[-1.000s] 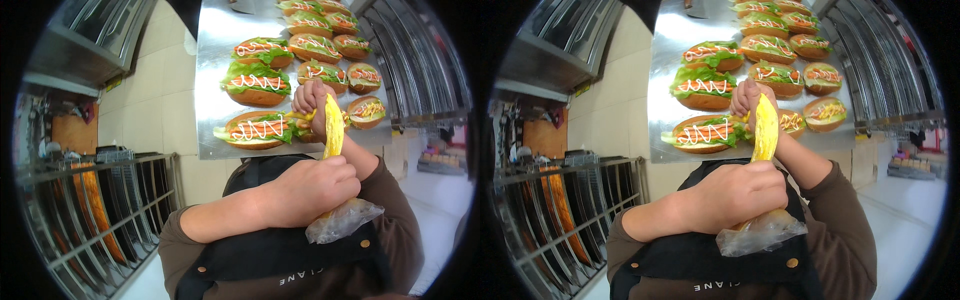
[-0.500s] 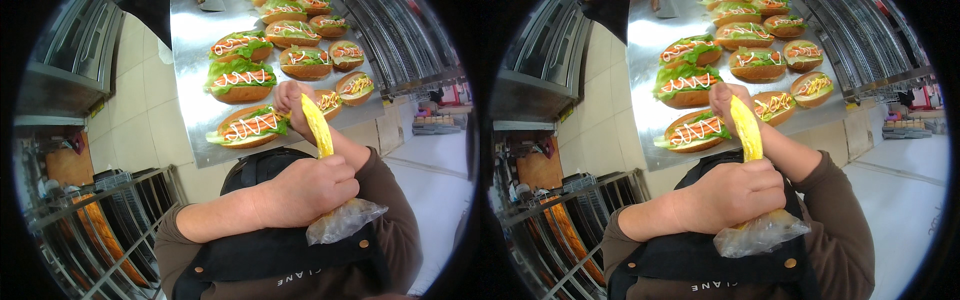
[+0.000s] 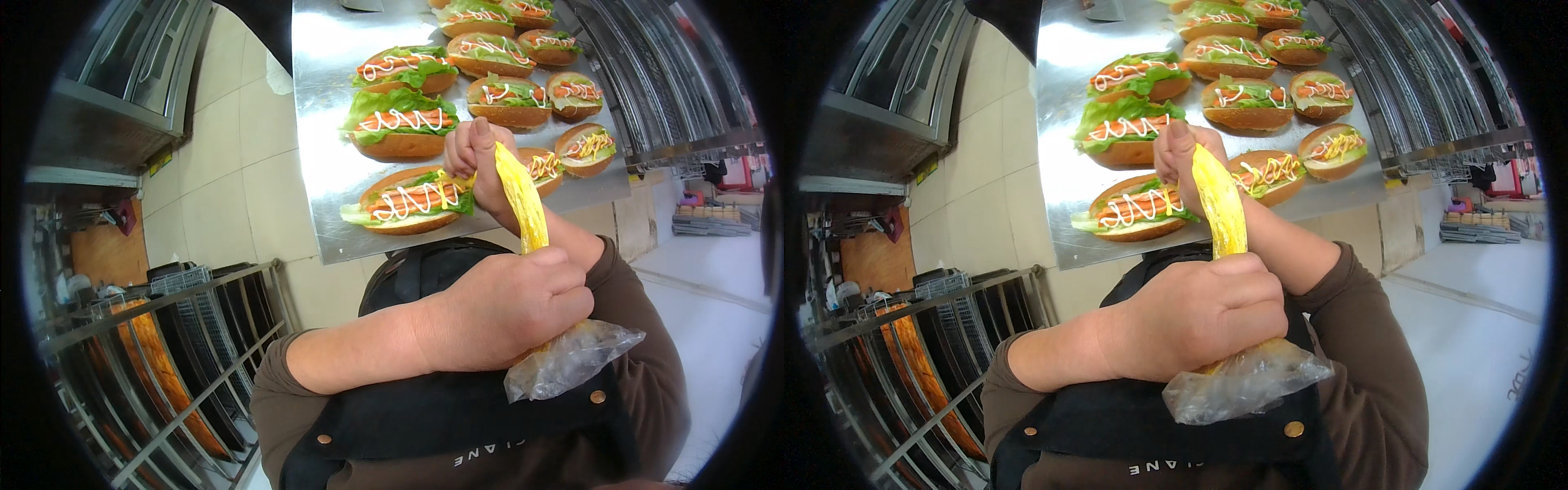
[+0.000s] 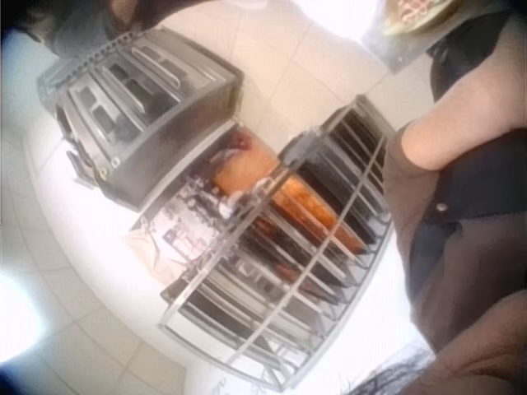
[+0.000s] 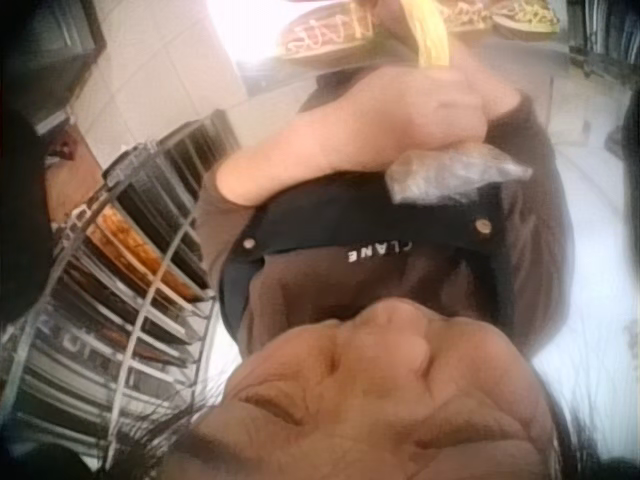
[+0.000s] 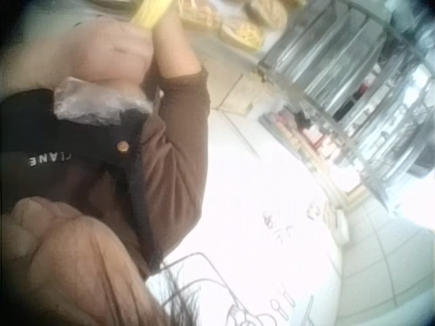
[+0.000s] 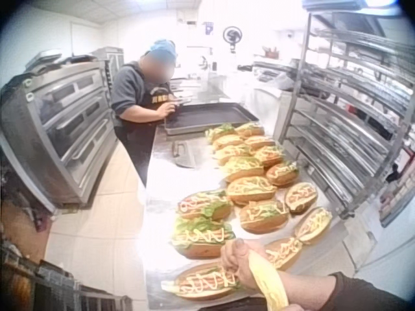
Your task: The person assembles hot dogs by piping white sauce onto buns containing sausages and lettuce, then pipes yellow sauce onto the same buns. The person briefly moves to a small stove to stir a pan before returning to finish the hot dogs.
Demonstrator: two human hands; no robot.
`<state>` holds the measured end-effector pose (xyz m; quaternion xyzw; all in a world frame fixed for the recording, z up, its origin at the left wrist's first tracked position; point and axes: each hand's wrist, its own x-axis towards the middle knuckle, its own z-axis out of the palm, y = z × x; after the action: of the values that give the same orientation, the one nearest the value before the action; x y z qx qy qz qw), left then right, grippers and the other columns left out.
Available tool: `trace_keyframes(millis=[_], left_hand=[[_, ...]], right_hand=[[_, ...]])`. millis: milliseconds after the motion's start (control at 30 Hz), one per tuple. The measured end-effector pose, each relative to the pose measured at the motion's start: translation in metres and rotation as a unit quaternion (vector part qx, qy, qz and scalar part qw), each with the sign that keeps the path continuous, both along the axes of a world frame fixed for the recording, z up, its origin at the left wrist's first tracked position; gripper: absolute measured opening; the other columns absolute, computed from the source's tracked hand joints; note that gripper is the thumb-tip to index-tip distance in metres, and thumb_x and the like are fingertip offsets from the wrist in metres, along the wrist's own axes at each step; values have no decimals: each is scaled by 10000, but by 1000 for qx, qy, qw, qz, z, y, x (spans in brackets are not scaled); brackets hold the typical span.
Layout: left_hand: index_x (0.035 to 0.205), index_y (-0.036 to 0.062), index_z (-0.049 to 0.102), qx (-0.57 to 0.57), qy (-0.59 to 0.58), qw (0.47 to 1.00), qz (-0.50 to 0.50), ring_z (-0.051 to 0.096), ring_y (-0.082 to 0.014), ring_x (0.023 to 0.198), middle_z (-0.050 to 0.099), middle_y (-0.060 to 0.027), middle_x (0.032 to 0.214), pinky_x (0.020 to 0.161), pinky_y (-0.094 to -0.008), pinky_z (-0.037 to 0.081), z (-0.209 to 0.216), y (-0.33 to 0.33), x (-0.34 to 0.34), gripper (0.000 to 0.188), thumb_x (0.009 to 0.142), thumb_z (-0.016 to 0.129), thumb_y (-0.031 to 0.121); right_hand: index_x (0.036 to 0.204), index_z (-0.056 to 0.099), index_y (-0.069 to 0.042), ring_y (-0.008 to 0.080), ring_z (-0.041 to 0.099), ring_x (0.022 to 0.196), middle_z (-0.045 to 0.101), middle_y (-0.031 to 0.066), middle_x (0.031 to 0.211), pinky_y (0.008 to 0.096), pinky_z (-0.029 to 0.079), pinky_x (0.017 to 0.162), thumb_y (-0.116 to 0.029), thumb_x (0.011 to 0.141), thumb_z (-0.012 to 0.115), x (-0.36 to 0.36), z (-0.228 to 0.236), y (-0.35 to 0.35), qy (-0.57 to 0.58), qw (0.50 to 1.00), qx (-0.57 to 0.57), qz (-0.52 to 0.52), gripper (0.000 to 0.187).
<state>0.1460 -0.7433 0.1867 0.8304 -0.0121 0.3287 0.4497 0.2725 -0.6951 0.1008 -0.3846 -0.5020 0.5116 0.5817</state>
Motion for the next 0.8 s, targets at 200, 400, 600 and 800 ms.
trace_keyframes(millis=[200,400,600,800], left_hand=[[837,74,524,-1,-20,1000,15,548,-246,803,497,-63,812,617,-337,487,1,0,-2,154,716,617,99],[797,64,504,4,-24,998,55,556,-255,827,526,-79,816,633,-337,501,1,3,-6,138,717,612,95],[792,63,502,-1,-24,999,47,552,-259,848,529,-82,818,649,-341,501,2,2,-10,143,711,614,98],[862,75,535,-21,-42,997,60,544,-253,782,493,-57,801,632,-339,481,1,3,-12,169,723,629,98]], right_hand=[[626,340,-98,107,325,497,350,7,549,249,316,483,-439,1038,350,-19,-3,-3,26,995,-35,93,535],[634,352,-100,102,326,502,352,5,553,247,322,490,-434,1040,350,-29,-5,13,-9,999,-7,38,525],[637,356,-100,101,330,513,350,0,567,251,329,500,-436,1041,338,-39,-9,6,15,993,-22,118,526],[633,356,-102,97,304,496,340,-1,555,243,302,481,-416,1047,331,-50,-8,8,21,996,-17,85,520]])
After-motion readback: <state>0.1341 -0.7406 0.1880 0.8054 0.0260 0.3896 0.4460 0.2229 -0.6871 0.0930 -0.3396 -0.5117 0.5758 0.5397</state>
